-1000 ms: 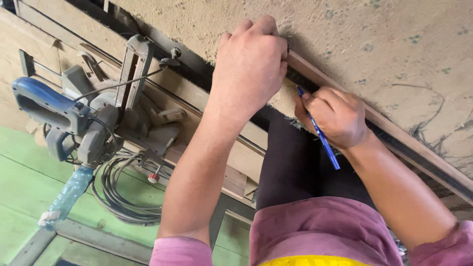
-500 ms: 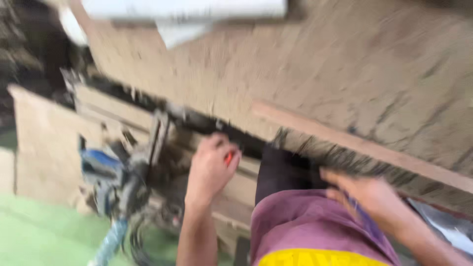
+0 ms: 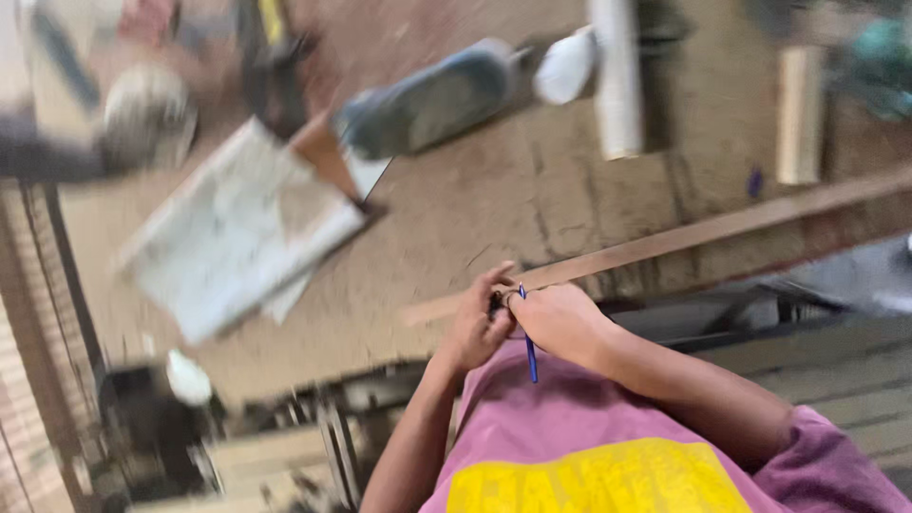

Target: The person measures a long wooden plank with a tape measure and marks it with a pencil. They then use a metal ruler to draw straight lines across the plank at the marked points.

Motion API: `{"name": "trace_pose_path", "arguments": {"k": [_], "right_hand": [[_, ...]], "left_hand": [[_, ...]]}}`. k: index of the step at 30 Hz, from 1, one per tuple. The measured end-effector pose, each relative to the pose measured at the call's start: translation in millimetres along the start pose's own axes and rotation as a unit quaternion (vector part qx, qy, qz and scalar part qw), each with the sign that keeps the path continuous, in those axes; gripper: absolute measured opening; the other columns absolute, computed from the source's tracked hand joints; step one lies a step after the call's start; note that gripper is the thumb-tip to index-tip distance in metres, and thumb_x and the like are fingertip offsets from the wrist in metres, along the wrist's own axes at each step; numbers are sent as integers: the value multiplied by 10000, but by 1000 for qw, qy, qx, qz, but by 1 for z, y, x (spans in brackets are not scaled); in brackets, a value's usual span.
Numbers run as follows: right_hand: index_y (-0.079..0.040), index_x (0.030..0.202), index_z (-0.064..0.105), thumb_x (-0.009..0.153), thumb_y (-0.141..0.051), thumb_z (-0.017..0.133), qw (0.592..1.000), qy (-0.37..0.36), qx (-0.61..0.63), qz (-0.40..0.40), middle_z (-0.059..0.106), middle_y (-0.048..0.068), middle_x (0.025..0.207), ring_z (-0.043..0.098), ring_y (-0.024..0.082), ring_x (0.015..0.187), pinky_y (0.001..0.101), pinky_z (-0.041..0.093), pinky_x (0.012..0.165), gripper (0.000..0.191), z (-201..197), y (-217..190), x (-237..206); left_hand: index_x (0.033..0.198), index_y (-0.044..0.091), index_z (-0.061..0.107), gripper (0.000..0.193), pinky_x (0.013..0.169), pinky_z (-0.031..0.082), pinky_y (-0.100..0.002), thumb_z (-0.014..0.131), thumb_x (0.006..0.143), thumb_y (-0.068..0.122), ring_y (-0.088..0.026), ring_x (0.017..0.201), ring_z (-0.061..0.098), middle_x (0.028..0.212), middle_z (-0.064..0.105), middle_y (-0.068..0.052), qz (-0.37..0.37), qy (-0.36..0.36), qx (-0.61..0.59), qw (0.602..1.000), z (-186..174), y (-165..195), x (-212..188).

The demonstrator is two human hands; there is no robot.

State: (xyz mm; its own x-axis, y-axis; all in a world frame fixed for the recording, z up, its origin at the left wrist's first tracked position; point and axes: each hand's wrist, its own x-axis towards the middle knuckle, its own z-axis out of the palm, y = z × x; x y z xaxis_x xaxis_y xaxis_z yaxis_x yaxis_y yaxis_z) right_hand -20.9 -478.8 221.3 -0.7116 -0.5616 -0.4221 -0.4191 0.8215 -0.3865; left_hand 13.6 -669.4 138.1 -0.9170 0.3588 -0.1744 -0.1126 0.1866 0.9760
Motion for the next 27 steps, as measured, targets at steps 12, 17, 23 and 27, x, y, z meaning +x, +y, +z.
{"name": "trace_pose_path", "arguments": {"k": [12, 17, 23, 27], "right_hand": [[-87, 1369, 567, 1053, -126, 552, 796, 419, 437, 15, 570, 121, 1477, 510, 225, 1441, 374, 395, 1218, 319, 37, 115, -98], [-41, 1338, 590, 1073, -176, 512, 647, 301, 698, -58, 507, 127, 1569, 460, 201, 1461, 322, 391, 1154, 308, 71, 182, -84], [-84, 1261, 688, 1103, -340, 555, 765, 318, 544, 132, 750, 150, 1058, 684, 218, 1009, 299, 562, 886, 329, 41, 388, -126], [-214, 1102, 645, 1041, -317, 467, 888, 457, 46, 12, 735, 196, 1106, 708, 332, 982, 402, 545, 879, 215, 23, 523, -201]], "left_hand": [[1455, 26, 533, 644, 893, 554, -356, 479, 1030, 507, -188, 1062, 632, 1194, 639, -128, -95, -17, -169, 981, 126, -16, 59], [1441, 100, 485, 702, 990, 501, -340, 399, 979, 622, -189, 1179, 616, 1297, 630, -72, -157, 87, -364, 914, 240, -17, 105], [1094, 154, 683, 367, 940, 549, -404, 782, 949, 476, -306, 1119, 701, 1304, 740, -114, -7, 272, 412, 870, 266, -53, 208], [1495, -53, 472, 944, 1093, 224, -641, 717, 880, 621, -508, 1375, 351, 1506, 423, -314, -55, 372, 512, 773, 291, -38, 236]]}}
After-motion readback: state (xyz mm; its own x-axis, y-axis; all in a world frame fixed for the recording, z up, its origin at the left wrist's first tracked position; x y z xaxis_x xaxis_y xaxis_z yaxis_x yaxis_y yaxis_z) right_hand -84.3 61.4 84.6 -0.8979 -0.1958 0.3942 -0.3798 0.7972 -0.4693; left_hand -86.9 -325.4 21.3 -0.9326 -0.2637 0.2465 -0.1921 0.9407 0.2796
